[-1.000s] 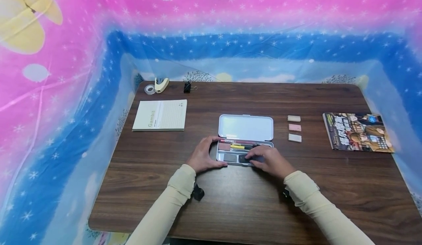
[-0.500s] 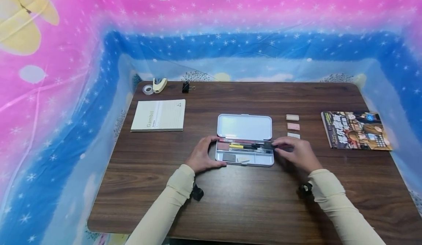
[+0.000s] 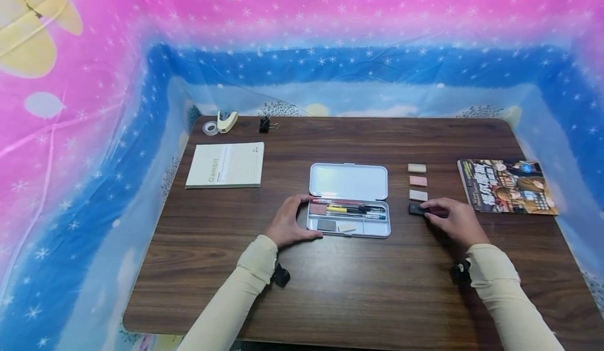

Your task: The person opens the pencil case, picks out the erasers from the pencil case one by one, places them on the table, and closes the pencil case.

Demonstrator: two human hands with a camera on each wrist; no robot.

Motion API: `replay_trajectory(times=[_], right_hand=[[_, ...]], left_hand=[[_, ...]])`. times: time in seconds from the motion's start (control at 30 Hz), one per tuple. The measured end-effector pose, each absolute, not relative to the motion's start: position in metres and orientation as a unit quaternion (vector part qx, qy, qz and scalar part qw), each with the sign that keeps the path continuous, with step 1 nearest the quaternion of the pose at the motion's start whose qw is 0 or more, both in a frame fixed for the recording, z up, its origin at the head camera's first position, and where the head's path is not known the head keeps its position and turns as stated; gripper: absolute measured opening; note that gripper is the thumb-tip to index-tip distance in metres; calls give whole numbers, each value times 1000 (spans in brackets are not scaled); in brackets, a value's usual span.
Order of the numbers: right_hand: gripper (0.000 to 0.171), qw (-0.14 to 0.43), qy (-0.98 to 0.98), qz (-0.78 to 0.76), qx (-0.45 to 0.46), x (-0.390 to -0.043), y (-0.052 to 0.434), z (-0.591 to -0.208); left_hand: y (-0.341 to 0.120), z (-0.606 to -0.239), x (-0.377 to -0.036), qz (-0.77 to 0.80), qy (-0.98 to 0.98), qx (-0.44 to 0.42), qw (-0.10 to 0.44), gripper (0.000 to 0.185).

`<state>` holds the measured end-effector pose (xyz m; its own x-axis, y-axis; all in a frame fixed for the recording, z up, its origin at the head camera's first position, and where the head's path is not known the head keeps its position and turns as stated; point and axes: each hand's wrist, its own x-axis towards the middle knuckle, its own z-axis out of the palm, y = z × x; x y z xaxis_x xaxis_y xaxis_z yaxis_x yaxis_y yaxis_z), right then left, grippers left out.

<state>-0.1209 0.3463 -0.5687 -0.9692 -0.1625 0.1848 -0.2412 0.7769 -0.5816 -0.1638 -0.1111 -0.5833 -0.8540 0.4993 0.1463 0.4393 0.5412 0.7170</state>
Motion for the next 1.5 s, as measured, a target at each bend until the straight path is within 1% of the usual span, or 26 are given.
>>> replay_trajectory(times=[0.13,0.3,0.5,0.6,0.73,0.83,0.93,1.07,1.23,1.37,1.5], right_hand=[[26,52,-937,331,94,-122,349,-573],[25,34,-926,370,69,-122,353,-577],[24,29,-923,379,61,-122,350,-571],[23,36,-921,384,55,-120,348,-566],[22,72,-913,398,55,-115,338,-557],[22,100,-905,405,82,-114,316,-551],[24,102,-896,414,122,-114,280,-546],[27,60,-881,435,174,-112,228,-543],[23,7,-872,431,232,-116,177,-547],[20,-17,-883,399,247,-121,153,-551],[21,-30,-893,376,245,-125,141,-554]], left_hand=[[-111,-582,-163,395,880,260,47,92],[-111,-581,-163,394,881,259,46,91],[-112,-581,-164,396,881,255,44,91],[-111,-581,-164,394,882,255,44,91],[-111,-581,-164,389,884,254,49,92],[-110,-580,-164,393,883,251,50,91],[-110,-580,-164,394,883,249,49,91],[-110,-582,-164,390,884,253,50,92],[-111,-584,-164,392,882,257,49,93],[-111,-585,-164,394,880,260,47,92],[-112,-584,-164,398,879,258,48,91]])
